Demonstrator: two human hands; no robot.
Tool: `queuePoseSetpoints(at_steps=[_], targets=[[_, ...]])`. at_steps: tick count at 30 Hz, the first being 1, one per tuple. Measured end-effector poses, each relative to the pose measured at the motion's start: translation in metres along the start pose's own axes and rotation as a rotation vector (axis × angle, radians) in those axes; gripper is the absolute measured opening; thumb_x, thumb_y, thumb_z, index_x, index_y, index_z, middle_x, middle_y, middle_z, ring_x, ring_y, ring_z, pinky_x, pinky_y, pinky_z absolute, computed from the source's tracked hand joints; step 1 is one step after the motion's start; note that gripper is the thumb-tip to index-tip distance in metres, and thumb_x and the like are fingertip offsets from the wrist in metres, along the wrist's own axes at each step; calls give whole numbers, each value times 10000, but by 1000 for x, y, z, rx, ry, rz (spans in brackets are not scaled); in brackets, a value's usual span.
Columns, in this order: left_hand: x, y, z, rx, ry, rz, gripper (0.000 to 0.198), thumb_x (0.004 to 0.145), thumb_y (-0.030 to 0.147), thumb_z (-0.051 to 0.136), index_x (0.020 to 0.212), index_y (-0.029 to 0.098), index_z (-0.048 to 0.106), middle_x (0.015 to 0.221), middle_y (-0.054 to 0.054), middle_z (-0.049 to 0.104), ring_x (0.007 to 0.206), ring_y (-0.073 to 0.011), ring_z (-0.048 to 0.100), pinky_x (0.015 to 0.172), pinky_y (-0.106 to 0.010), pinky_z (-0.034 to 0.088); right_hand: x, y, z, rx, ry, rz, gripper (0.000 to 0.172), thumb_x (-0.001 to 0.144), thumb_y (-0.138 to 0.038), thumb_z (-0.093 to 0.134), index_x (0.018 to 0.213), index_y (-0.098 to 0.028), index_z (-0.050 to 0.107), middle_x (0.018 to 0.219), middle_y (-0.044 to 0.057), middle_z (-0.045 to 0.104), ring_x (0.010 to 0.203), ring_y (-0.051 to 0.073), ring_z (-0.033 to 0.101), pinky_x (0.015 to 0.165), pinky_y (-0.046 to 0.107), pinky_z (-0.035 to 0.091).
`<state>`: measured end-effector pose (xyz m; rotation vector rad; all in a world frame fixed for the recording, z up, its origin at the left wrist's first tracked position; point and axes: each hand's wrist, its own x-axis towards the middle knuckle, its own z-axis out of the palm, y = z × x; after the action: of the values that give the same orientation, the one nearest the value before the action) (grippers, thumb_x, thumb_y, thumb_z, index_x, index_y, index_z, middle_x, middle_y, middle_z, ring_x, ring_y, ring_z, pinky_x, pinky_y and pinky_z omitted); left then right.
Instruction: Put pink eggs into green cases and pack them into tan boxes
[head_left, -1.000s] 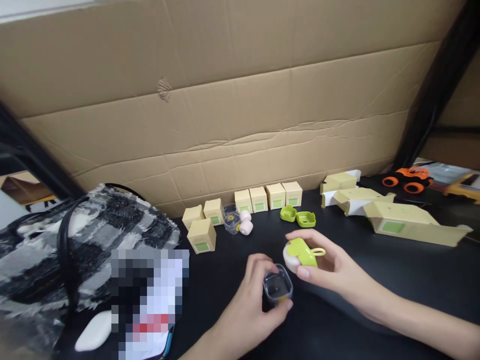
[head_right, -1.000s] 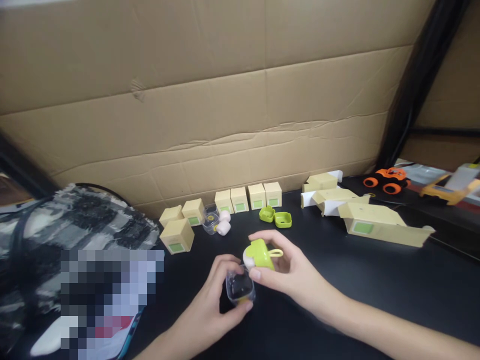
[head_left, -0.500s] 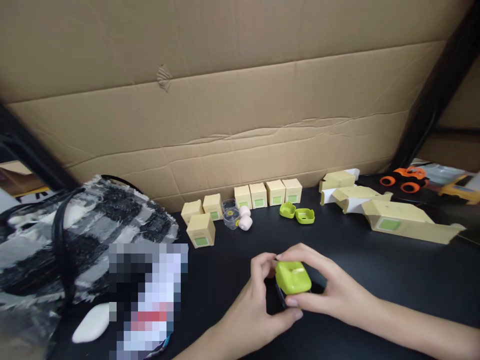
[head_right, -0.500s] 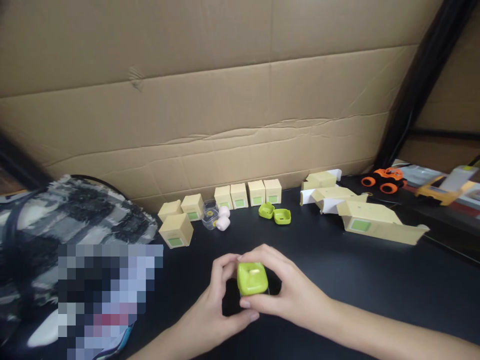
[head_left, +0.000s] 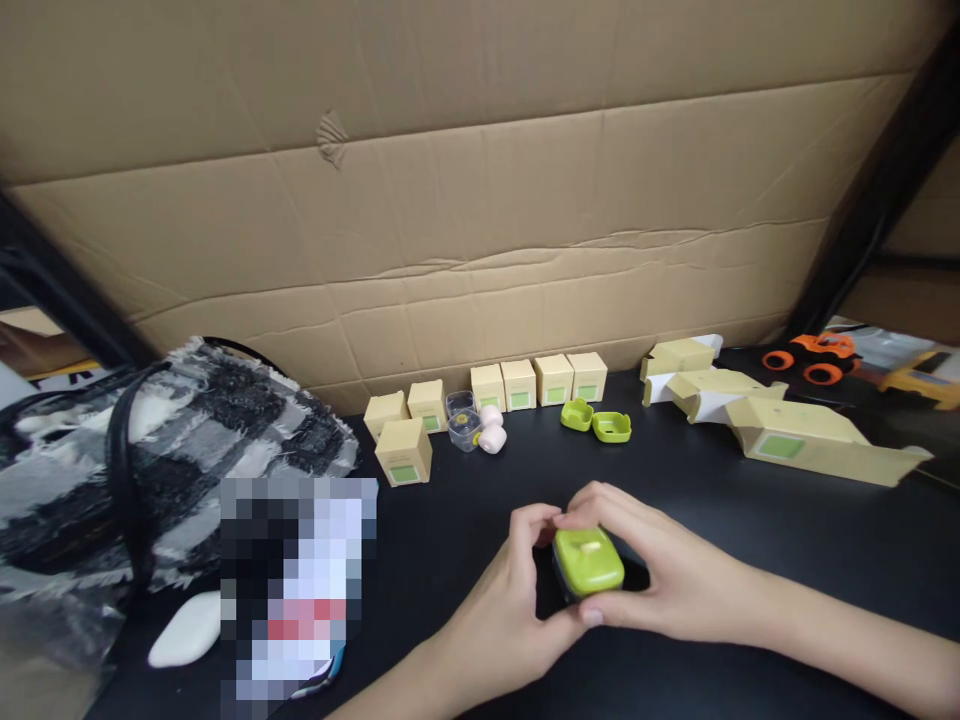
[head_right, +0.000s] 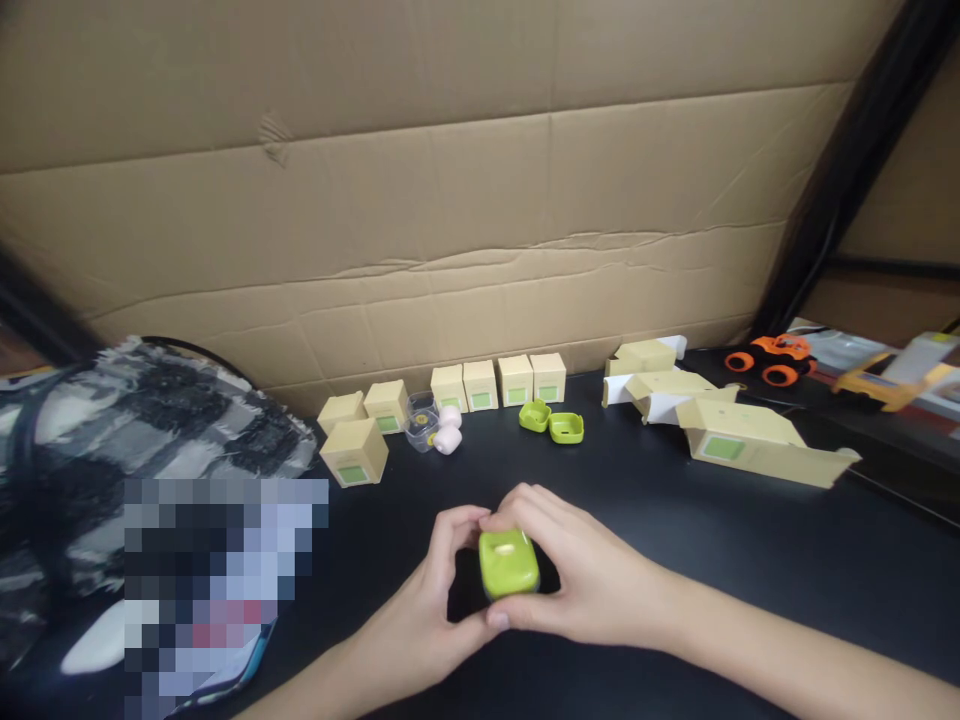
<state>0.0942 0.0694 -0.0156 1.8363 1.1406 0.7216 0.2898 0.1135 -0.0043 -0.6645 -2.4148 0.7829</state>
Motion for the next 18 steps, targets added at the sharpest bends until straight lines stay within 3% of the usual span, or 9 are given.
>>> queuePoseSetpoints(at_steps=[3,7,11,14,16,18], targets=[[0,0,0,19,-1,-12,573,783,247,630,1223,198,267,1260,-141,446,1204,-241,465,1043,-430,362,0,0,-3,-114,-39,-61,345,818,-293,658,1112,-158,537,1007,91,569,936,221,545,814,353,462],[-1,-2,1,28,0,11,611,787,252,634,1249,207,237,1285,-144,434,1234,-236,447,1055,-424,355,0,0,1,-27,-37,-38,320,818,-312,662,1082,-163,559,1032,93,566,955,203,559,833,318,474],[1,-4,-2,40,33,25,599,792,211,621,1263,216,251,1270,-125,474,1213,-224,470,1053,-414,359,5,1,-9,-16,-50,-33,518,747,-442,720,1164,-188,548,1080,84,587,978,215,590,845,320,495],[6,-6,-9,105,117,40,408,826,197,571,1191,234,392,1233,-92,524,1186,-230,493,1046,-424,358,6,15,-43,-236,112,19,458,845,-398,602,1249,-201,512,1123,90,617,1011,223,607,875,349,490],[11,-8,-14,134,171,43,324,839,182,543,1143,235,445,1219,-85,540,1189,-235,492,1054,-439,342,-1,34,-77,-517,264,106,265,864,-332,551,1093,-218,619,1049,80,664,972,242,631,864,384,479],[15,-11,-19,136,221,41,319,845,180,528,1148,230,443,1240,-93,525,1212,-242,473,1067,-458,321,-14,56,-111,-660,451,188,229,757,-356,643,914,-192,679,933,102,692,888,299,652,791,428,475]])
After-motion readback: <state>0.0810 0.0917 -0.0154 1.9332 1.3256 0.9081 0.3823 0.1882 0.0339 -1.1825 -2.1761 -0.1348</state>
